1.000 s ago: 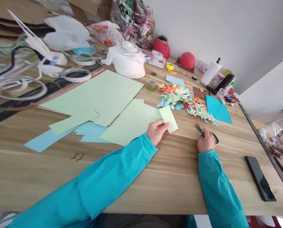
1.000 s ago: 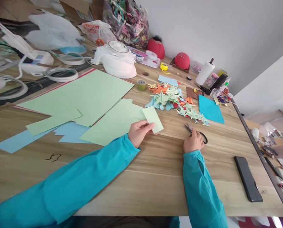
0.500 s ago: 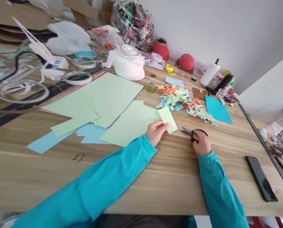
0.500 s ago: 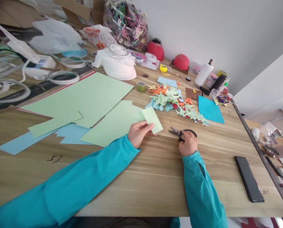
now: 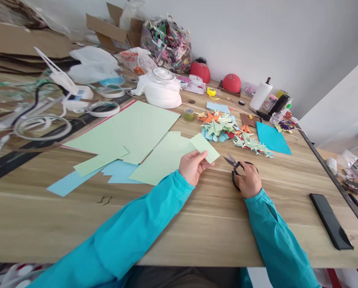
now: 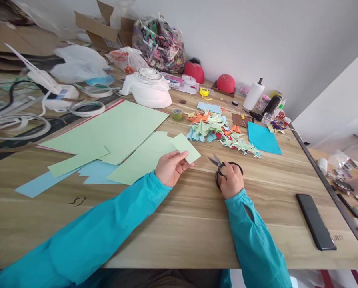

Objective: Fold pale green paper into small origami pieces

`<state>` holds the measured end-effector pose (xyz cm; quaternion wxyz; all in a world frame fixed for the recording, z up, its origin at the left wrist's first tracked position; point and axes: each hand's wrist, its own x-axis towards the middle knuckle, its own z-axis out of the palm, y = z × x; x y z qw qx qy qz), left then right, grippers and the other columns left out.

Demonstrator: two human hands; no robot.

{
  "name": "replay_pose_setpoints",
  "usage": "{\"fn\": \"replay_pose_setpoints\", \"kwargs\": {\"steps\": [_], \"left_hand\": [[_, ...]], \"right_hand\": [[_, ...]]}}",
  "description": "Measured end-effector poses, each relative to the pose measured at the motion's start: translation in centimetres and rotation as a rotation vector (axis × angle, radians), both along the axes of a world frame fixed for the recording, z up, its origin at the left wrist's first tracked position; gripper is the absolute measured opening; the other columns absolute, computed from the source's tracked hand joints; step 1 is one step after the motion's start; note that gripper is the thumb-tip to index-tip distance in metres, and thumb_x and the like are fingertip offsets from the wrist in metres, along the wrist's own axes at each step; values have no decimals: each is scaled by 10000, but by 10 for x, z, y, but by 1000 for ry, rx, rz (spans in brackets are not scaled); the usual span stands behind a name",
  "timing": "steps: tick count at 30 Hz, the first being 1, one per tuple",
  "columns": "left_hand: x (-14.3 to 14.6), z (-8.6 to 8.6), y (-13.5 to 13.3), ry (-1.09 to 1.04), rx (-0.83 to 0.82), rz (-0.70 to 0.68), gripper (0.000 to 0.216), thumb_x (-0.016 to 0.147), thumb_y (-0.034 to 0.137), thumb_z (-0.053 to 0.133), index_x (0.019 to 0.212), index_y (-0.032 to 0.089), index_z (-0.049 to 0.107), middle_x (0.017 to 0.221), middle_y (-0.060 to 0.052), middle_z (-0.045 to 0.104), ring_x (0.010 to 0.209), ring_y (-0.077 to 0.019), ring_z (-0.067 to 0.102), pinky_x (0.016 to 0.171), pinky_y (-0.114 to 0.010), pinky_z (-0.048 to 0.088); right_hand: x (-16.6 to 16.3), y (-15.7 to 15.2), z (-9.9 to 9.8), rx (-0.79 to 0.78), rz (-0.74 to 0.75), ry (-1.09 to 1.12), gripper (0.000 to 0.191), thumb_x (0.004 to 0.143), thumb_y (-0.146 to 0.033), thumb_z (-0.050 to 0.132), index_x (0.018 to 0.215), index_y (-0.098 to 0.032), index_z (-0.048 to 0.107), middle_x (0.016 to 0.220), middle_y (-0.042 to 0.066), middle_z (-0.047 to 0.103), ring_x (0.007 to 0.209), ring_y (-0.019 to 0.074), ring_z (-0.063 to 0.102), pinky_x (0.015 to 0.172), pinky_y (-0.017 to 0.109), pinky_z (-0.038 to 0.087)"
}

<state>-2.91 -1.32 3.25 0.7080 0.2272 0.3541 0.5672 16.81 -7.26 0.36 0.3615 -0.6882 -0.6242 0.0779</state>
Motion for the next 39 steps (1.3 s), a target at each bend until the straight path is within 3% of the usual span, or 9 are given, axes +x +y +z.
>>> {"fn": "replay_pose_setpoints", "kwargs": {"steps": [3,6,10,12,14,19,22,34,39], "left_hand": [[1,9,-4,-122,-132,-30,34,703,90,636,734,103,628,712,-39,684,606,-114,633,525,-205,551],[3,8,-6,-193,-189,-58,63,765,78,570,760,119,617,719,-30,683,609,-100,641,527,-171,546],[3,-1,-7,-178,-196,-107,33,757,100,594,742,123,610,695,-29,680,581,-106,641,480,-171,539],[3,-6,-8,-120,-149,-137,28,727,119,633,709,112,613,638,-29,665,518,-105,614,435,-184,529],[3,-8,-9,-66,-94,-141,78,691,137,671,659,102,609,559,-14,629,467,-99,581,409,-194,523],[5,-10,-9,5,-89,-78,176,629,192,735,585,109,585,468,15,567,422,-79,537,414,-186,516],[5,-11,-8,8,-101,-56,200,604,210,753,573,111,581,464,21,560,418,-72,526,424,-184,514],[10,-12,-17,156,-23,-156,305,471,320,802,622,97,659,578,-35,662,489,-129,584,434,-231,485],[11,-13,-18,105,-31,-98,356,477,287,796,437,130,479,507,-2,617,485,-122,582,447,-226,477]], "right_hand": [[-6,0,12,-14,82,588,513,635,-249,662,1131,-201,543,990,89,591,865,222,585,769,399,481],[-14,-2,26,-121,252,1140,494,649,-332,688,1109,-236,534,915,42,612,787,178,594,629,312,487],[-26,-8,23,-459,391,1458,414,661,-486,656,954,-199,594,738,17,579,590,119,513,464,230,400],[-31,-11,17,-515,392,1554,423,603,-425,727,937,-210,583,688,-12,549,550,99,474,445,206,360],[-35,-15,11,-539,388,1608,423,580,-384,757,919,-218,566,682,-24,535,545,91,468,442,192,340],[-40,-20,12,-684,419,1611,490,656,-595,628,932,-196,564,661,0,533,509,110,470,383,187,295],[-42,-23,13,-729,441,1590,520,663,-615,610,969,-198,560,664,5,534,506,118,475,368,187,294],[-45,-21,16,-629,490,1494,501,725,-620,537,1113,-323,429,657,-27,564,454,123,492,349,203,377],[-46,-22,13,-605,488,1489,475,722,-622,544,1056,-298,447,664,-24,579,459,118,499,350,202,397]]}}
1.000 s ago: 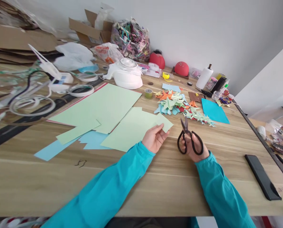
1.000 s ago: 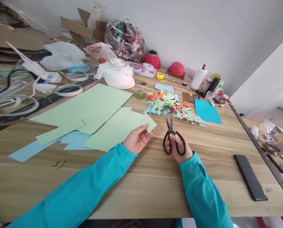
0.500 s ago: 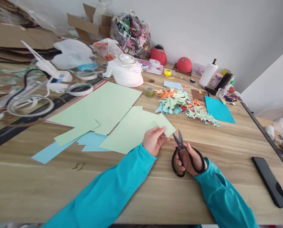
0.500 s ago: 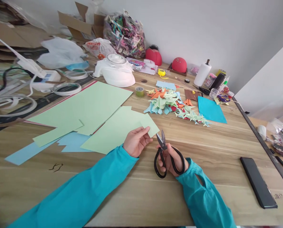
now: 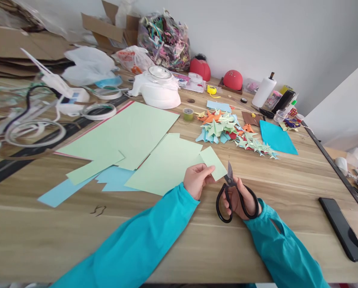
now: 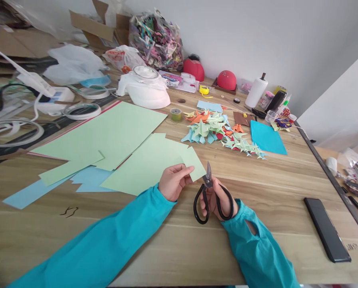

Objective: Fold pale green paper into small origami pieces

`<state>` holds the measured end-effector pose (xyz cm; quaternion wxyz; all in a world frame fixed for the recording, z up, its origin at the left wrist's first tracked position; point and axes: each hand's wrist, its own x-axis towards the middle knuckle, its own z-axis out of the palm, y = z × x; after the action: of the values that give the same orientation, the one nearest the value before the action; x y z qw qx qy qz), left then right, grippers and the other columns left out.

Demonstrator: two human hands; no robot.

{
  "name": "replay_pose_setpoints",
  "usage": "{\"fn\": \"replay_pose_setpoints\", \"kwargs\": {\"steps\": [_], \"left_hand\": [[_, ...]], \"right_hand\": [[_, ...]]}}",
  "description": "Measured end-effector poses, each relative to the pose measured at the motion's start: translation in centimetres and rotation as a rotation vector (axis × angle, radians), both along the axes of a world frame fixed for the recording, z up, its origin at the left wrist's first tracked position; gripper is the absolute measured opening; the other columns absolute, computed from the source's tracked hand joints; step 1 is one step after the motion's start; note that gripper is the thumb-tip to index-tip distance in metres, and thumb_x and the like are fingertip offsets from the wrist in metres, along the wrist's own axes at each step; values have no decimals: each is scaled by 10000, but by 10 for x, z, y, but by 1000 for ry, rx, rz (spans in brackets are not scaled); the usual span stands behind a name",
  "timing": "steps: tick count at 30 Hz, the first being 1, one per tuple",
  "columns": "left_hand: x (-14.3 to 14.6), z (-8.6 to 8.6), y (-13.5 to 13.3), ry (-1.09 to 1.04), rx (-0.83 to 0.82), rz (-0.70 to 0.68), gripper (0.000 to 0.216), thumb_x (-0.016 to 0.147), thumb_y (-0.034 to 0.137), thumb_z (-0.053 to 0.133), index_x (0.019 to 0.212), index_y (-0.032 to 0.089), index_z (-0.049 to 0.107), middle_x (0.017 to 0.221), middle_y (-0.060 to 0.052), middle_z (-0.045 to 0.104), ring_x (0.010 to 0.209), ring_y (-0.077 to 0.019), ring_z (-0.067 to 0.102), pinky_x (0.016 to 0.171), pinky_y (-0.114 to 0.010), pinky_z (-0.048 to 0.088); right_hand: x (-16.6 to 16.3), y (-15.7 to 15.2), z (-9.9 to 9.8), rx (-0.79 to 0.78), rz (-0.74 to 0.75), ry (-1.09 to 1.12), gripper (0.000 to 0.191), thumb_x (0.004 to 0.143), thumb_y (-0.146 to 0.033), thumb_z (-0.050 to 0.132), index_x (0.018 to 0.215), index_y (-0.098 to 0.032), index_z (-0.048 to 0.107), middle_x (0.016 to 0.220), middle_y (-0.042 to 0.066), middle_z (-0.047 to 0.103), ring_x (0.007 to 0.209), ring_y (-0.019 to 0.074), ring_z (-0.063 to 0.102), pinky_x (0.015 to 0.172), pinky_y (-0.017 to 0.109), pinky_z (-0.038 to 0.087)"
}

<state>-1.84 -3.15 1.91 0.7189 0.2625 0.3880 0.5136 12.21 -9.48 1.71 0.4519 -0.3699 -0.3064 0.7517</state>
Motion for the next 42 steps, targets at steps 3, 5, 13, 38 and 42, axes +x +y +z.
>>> {"fn": "replay_pose_setpoints", "kwargs": {"steps": [3,5,13,38,42], "left_hand": [[0,-1,0,-72,-32,121,441,480,234,799,438,151,367,495,21,599,511,-120,598,477,-222,502],[-1,1,0,-150,-100,182,414,506,204,791,490,156,380,545,19,625,561,-125,626,524,-225,530],[2,5,-4,-229,-156,-22,268,603,280,765,752,103,631,645,-36,673,537,-122,614,410,-182,478],[5,-11,-5,126,40,-123,455,669,494,654,452,116,523,378,10,474,361,-80,459,383,-205,378],[5,-22,-5,310,164,-86,543,769,546,515,409,140,486,324,8,436,317,-80,431,355,-206,307]], "right_hand": [[0,0,-2,3,-31,36,471,720,-619,552,1046,-297,444,660,-27,590,466,116,514,352,190,403],[0,0,-3,3,-57,53,488,715,-624,556,1050,-289,442,658,-27,592,468,115,520,348,185,404],[-4,-2,-7,16,-4,109,486,751,-573,560,1087,-246,432,670,-11,602,478,123,544,347,199,436],[-2,-5,-3,-17,228,255,629,757,-700,398,1117,-184,415,701,15,585,490,154,561,445,267,423],[-5,-6,-4,-18,237,263,609,769,-709,353,1079,-190,429,692,19,576,500,159,550,441,276,431]]}}
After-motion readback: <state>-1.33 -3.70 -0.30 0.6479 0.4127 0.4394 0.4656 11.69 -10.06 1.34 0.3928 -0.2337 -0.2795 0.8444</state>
